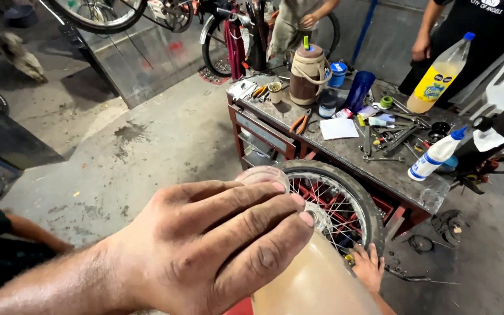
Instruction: Repairing a motorcycle wheel by removing the tire from the rim using tire levers and then re-installing it.
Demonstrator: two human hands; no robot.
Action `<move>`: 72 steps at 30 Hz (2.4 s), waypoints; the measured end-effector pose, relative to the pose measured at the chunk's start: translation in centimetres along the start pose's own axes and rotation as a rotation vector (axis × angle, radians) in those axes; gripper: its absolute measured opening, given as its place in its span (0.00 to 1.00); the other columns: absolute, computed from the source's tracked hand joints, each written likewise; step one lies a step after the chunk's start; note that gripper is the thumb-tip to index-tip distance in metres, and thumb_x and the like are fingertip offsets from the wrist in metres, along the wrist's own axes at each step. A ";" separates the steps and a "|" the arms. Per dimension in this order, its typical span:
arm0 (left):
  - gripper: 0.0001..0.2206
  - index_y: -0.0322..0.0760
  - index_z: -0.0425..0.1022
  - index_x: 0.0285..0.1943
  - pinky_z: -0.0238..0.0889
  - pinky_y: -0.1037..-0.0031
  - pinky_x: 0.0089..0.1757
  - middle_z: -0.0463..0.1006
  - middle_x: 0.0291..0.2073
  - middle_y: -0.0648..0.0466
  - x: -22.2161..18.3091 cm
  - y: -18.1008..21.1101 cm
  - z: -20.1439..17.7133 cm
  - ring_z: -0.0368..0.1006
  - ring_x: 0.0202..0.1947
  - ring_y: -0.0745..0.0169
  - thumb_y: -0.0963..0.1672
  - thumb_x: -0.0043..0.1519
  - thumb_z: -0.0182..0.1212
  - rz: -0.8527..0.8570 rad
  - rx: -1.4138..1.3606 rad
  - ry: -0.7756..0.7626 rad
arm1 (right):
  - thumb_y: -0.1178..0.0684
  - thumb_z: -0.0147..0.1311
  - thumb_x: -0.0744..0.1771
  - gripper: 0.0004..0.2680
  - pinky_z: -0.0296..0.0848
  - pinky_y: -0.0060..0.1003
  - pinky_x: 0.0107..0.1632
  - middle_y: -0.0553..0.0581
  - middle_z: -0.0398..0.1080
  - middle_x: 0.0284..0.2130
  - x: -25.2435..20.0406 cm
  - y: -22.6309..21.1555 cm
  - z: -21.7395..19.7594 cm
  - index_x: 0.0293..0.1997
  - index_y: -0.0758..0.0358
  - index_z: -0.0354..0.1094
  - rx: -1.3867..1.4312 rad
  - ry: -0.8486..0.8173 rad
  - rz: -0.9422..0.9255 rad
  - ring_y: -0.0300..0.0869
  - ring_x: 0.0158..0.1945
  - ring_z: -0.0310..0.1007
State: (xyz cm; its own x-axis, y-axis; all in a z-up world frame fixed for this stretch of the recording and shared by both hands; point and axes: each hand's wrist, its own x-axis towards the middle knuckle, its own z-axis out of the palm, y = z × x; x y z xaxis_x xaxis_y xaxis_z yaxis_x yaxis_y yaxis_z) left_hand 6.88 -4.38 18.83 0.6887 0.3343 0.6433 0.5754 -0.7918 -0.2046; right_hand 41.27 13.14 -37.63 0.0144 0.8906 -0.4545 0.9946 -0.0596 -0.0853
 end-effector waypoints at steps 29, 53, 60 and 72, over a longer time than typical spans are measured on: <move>0.28 0.18 0.73 0.46 0.70 0.60 0.45 0.79 0.37 0.31 -16.2 -27.9 33.2 0.79 0.48 0.34 0.41 0.42 0.85 -0.831 -0.738 -0.115 | 0.38 0.61 0.59 0.20 0.54 0.57 0.78 0.36 0.70 0.64 -2.2 -0.4 5.7 0.57 0.37 0.74 0.108 0.540 0.052 0.41 0.80 0.54; 0.35 0.35 0.71 0.56 0.76 0.71 0.42 0.82 0.45 0.51 -6.7 -31.3 84.1 0.75 0.42 0.63 0.43 0.42 0.91 -0.937 -1.124 0.055 | 0.41 0.56 0.67 0.26 0.70 0.43 0.64 0.48 0.66 0.69 -30.0 -12.7 13.3 0.76 0.46 0.56 0.914 0.143 1.174 0.44 0.69 0.68; 0.35 0.45 0.72 0.61 0.77 0.71 0.50 0.89 0.50 0.54 -5.4 -32.7 84.6 0.84 0.48 0.61 0.45 0.48 0.94 -1.059 -0.842 -0.124 | 0.38 0.55 0.67 0.26 0.69 0.41 0.66 0.47 0.69 0.67 -28.4 -13.9 11.1 0.74 0.48 0.59 0.919 0.126 1.070 0.42 0.70 0.69; 0.14 0.24 0.79 0.52 0.73 0.66 0.37 0.82 0.39 0.46 -20.1 -31.1 65.4 0.76 0.38 0.57 0.45 0.72 0.72 -0.687 -1.010 -0.105 | 0.47 0.57 0.68 0.20 0.68 0.46 0.63 0.62 0.68 0.62 -18.3 -8.6 3.5 0.68 0.60 0.66 0.691 0.410 0.583 0.53 0.65 0.69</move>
State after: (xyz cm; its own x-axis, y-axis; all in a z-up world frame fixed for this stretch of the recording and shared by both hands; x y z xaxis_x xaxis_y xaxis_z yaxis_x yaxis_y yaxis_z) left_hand 4.01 46.99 -35.96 0.4358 0.8412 0.3200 0.2644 -0.4595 0.8479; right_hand 32.08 -4.27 -31.69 0.6467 0.7174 -0.2590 0.5434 -0.6717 -0.5035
